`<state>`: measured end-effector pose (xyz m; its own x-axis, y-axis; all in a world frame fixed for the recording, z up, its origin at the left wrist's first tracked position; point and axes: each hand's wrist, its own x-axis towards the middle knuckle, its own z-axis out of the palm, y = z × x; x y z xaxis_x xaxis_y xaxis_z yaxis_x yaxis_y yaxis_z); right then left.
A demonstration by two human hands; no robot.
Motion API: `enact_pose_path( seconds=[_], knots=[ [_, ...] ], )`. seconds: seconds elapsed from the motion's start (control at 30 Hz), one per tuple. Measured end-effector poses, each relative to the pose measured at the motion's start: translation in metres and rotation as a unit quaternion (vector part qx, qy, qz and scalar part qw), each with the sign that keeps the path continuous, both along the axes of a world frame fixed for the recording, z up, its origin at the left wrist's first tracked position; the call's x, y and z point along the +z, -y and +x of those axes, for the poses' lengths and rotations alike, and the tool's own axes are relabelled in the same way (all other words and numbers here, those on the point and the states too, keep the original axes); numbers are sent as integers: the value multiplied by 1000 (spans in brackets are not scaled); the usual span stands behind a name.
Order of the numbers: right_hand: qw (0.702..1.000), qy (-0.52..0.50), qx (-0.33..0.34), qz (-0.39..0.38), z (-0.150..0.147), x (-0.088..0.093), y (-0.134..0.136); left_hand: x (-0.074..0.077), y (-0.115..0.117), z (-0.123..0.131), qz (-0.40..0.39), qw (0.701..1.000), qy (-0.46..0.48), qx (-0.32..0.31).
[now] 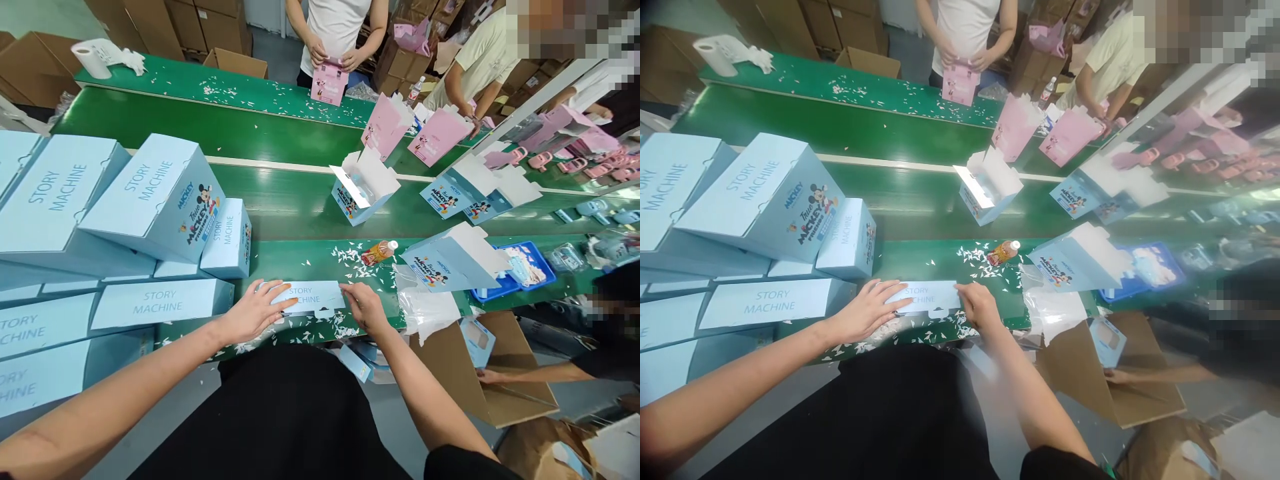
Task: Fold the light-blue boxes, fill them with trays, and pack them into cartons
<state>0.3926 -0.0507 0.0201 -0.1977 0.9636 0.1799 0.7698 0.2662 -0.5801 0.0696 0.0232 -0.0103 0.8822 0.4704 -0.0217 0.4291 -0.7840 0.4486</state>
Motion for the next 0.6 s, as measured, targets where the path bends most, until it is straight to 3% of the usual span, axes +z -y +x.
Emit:
enact_pose_path(
  seconds=[0.23, 0.4, 0.6],
  knots=[
    [986, 83, 130, -65, -14, 5, -7, 4, -4, 0, -26, 1000, 3, -6],
    [977, 108, 184, -13, -8, -11, -14, 3, -5, 1, -8, 1000, -5, -10],
    [969, 140, 202, 24, -2, -31, -11, -4, -11, 3, 21, 999, -21, -24]
  ],
)
